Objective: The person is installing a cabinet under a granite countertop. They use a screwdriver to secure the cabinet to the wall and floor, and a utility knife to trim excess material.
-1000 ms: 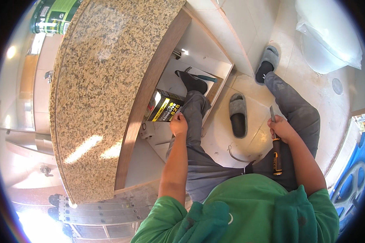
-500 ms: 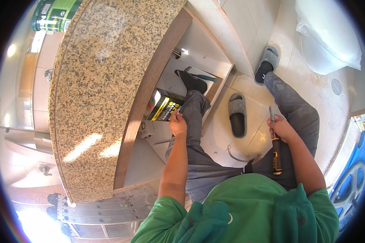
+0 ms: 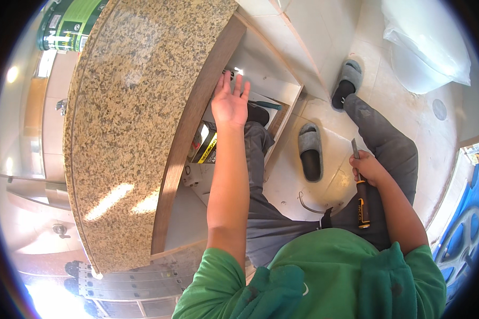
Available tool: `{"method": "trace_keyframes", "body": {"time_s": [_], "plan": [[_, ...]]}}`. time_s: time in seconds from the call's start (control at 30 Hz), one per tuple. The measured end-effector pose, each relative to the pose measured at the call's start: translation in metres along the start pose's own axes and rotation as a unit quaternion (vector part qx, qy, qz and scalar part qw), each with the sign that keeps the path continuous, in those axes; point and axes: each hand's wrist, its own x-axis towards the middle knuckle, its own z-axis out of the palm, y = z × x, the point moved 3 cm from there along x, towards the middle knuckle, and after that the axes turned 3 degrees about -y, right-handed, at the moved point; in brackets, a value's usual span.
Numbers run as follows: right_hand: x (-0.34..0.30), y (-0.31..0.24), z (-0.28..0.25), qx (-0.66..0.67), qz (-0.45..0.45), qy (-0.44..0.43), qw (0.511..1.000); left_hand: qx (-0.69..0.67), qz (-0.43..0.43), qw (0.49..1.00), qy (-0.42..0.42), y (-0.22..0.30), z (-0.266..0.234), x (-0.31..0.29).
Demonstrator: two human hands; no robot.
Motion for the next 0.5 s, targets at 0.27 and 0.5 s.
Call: {"method": "trace_keyframes", "body": {"time_s": [0.27,0.5], "plan": [[0.001,0.000,0.000,0.011,0.002,0.001,1.000,-0.094,-0.017,0.995,0.001,-0.003,0.029,0.013],[0.004,0.002,0.000,0.017,-0.004,-0.008,1.000,-0.127,-0.029,0.991,-0.015,-0.005,0.035,0.021]]}}
